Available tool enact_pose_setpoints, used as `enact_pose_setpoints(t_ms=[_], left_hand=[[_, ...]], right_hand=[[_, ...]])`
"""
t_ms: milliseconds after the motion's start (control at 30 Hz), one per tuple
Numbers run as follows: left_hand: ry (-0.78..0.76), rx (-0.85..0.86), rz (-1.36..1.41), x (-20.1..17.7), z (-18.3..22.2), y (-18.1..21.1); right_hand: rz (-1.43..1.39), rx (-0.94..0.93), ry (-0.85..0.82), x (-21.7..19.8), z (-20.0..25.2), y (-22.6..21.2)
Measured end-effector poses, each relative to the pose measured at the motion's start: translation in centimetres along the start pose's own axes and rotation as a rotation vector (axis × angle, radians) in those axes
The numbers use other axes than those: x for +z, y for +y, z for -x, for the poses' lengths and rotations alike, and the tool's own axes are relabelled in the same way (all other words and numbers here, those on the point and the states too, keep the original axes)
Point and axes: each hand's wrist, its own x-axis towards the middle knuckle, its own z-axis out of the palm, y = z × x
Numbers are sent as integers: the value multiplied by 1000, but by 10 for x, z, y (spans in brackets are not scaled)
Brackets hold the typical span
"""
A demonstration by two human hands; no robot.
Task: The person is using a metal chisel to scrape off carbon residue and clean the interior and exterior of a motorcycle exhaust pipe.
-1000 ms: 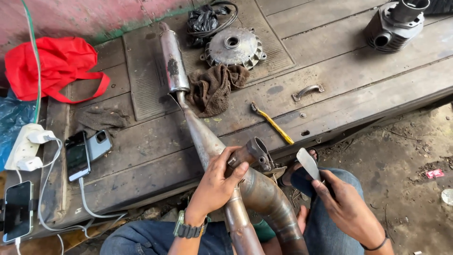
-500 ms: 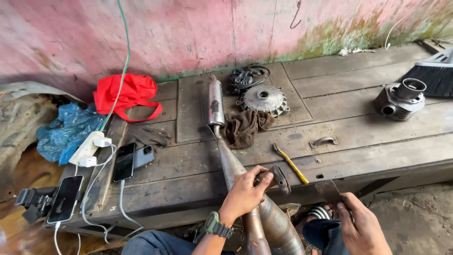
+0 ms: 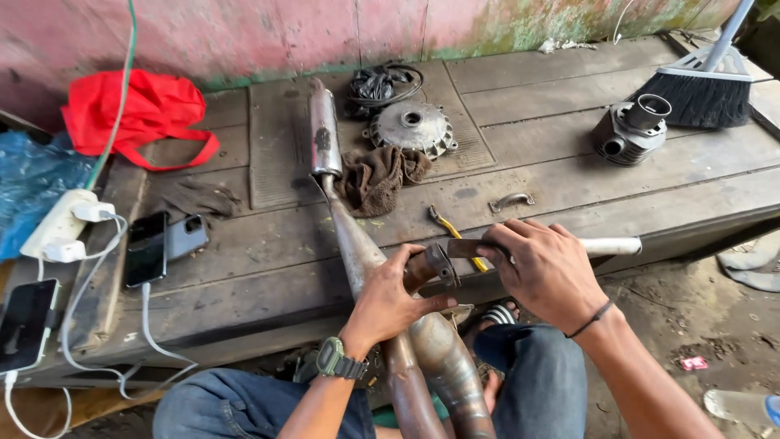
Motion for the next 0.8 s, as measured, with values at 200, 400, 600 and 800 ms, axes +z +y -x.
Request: enact_pose_setpoints(t_ms=[200, 400, 600, 800], left_hand=[[-2, 9, -42, 0, -4, -8], [-6, 3, -66, 2, -5, -12], [-18, 24, -84, 1, -10, -16], [4, 56, -77, 3, -9, -19]], right_hand=[[139, -104, -57, 2, -11, 5], [225, -198, -33, 7, -16, 7], [276, -250, -109, 14, -11, 14], [385, -348, -47, 17, -19, 15]])
